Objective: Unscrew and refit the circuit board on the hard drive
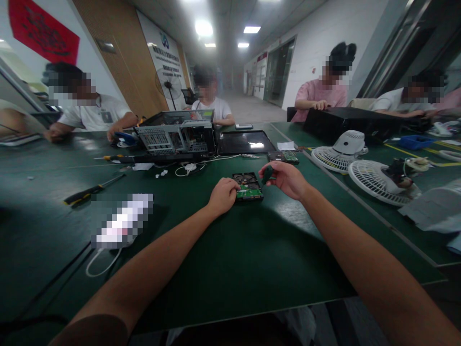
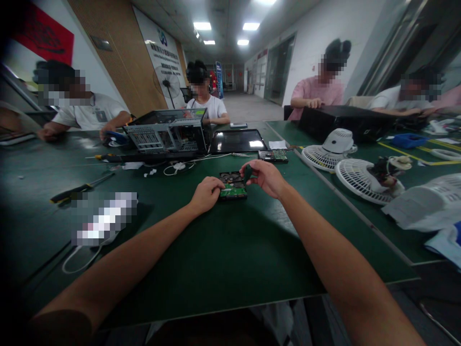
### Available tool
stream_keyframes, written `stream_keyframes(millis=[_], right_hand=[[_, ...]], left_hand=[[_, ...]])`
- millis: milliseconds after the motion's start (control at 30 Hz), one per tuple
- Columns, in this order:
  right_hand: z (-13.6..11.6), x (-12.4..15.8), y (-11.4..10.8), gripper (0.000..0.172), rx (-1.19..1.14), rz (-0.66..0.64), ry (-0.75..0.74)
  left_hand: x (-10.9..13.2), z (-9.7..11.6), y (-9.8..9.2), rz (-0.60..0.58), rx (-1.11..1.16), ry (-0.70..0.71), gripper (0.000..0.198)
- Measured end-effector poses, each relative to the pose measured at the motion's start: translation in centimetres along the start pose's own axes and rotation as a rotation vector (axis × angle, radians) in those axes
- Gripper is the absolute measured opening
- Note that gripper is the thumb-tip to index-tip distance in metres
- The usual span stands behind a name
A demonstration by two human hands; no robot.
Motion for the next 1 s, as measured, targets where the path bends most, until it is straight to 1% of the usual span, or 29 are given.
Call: stream_keyframes(millis=[200, 367, 467, 633, 833, 1000], right_hand=[[-0.25, 0.19, 0.23, 0.015, -0.019, 0.012, 0.003], [-0.37, 0.32, 0.26, 0.015, -0.027, 0.043, 0.002], [-0.38, 0.42, 0.26, 0.018, -0.005, 0.057, -0.007], [-0.34, 0.50, 0.25, 0.030, 0.053, 0.044, -0.017], [-0.43, 0.42, 0.12, 0.023, 0.082, 0.043, -0.047], [-0.45, 0.40, 0.32, 0.024, 0.054, 0.031, -0.042]], left_hand=[[-0.01, 0.03, -0.04, -0.001, -0.002, 0.000, 0.026], [-0.01, 0.07, -0.01, -0.009, -0.010, -0.006, 0.025], [-0.02, -0.07, 0.06, -0.004, -0.009, -0.009, 0.025], [-0.06, -0.30, 0.29, -0.001, -0.003, -0.008, 0.026], [-0.05, -0.30, 0.27, 0.002, -0.002, -0.003, 0.026], [-0.07, -0.12, 0.08, 0.001, -0.006, 0.000, 0.026]])
Point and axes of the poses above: each hand's wrist, its own x-axis away from the middle knuckle, its own y-axis out of the palm, z = x × y, the point moved 7 cm from there along -x, towards the middle knuckle, and after that the axes turned 4 degrees about x, right-handed, at the moved point
